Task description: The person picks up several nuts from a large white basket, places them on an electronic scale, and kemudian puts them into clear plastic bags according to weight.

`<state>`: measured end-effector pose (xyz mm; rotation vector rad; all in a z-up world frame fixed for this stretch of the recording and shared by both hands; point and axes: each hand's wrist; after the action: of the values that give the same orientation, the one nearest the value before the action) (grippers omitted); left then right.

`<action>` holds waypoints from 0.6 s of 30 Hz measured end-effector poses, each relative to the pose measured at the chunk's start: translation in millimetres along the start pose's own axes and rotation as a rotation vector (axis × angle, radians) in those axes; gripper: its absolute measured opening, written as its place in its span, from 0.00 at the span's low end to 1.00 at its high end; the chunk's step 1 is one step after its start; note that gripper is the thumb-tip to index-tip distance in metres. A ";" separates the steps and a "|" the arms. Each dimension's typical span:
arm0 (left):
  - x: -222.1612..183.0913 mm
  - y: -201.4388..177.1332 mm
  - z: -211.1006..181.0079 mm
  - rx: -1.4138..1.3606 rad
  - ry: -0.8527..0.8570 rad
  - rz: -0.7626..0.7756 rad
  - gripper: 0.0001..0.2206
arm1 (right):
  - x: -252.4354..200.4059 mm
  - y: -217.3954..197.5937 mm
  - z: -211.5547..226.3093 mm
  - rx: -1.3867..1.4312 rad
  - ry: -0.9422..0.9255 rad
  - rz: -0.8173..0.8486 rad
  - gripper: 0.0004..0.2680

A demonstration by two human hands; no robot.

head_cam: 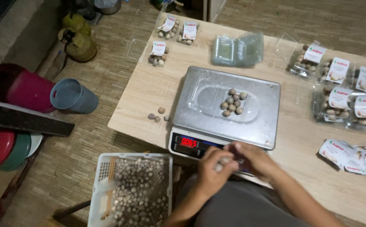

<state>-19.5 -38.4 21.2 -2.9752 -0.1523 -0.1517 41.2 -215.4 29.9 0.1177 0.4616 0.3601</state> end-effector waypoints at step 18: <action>-15.6 4.9 -24.7 0.041 0.298 0.035 0.12 | -4.0 -17.0 -61.1 0.883 0.154 0.151 0.09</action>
<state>-36.8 -48.7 43.0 -2.8698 -0.0651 -0.5746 15.4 -230.9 -26.1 0.9919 0.7424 0.2921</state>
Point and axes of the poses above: each hand's wrist, its own x-axis towards the middle knuckle, its own y-axis out of the palm, z = x × y, and after that the axes turned 11 degrees about -y, right-handed
